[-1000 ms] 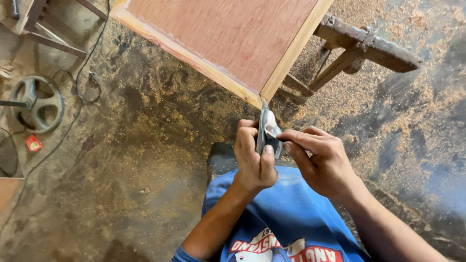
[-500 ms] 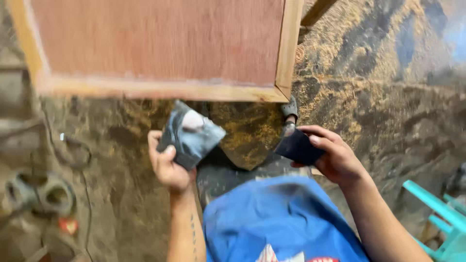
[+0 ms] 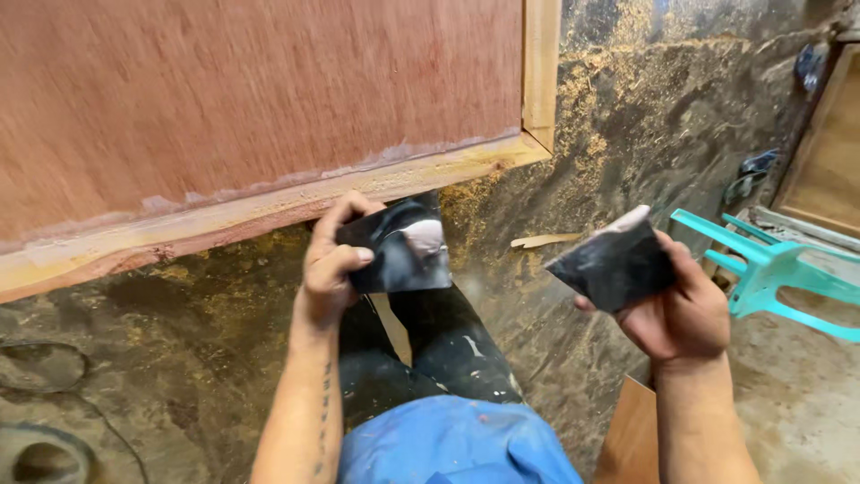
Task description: The person holds a dark spreader pad loaded with white wood filler and spreads the filler along the seams and edges of a plywood panel frame, working around the panel. They then scoop more filler from a can with a wooden spatula onto the spreader pad.
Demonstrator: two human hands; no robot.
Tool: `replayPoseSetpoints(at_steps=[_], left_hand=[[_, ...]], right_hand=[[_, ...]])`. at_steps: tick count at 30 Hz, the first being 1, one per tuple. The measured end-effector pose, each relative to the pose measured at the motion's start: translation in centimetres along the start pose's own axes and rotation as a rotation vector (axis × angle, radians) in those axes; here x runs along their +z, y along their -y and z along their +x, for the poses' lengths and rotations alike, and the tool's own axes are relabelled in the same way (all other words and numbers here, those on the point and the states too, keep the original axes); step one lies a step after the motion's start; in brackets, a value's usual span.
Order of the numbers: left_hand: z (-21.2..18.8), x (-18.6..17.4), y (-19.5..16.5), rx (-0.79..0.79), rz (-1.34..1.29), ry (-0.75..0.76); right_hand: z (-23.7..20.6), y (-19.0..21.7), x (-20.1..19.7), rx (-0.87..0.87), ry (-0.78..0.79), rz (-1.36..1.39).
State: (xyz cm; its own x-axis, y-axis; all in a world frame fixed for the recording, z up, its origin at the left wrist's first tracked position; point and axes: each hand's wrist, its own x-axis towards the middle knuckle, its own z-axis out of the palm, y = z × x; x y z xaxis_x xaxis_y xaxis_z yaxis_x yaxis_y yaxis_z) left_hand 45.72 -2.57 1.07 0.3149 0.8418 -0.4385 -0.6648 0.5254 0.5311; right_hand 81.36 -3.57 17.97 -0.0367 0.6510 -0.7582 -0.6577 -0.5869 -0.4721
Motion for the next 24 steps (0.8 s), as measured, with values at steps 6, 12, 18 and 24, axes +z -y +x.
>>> replayPoseSetpoints(at_steps=[6, 12, 18, 24], left_hand=[[1.9, 0.2, 1.1, 0.01, 0.138, 0.057], [1.9, 0.6, 0.8, -0.035, 0.209, 0.129], [3.1, -0.3, -4.2, -0.154, -0.022, 0.131], [9.0, -5.1, -13.8, -0.221, -0.038, -0.006]], right_hand=[[1.5, -1.4, 2.2, -0.034, 0.296, 0.079], [4.6, -1.9, 2.9, -0.376, -0.182, -0.727], [10.5, -7.9, 4.5, -0.619, -0.691, -1.385], [14.1, -12.1, 5.3, -0.809, -0.795, -1.519]])
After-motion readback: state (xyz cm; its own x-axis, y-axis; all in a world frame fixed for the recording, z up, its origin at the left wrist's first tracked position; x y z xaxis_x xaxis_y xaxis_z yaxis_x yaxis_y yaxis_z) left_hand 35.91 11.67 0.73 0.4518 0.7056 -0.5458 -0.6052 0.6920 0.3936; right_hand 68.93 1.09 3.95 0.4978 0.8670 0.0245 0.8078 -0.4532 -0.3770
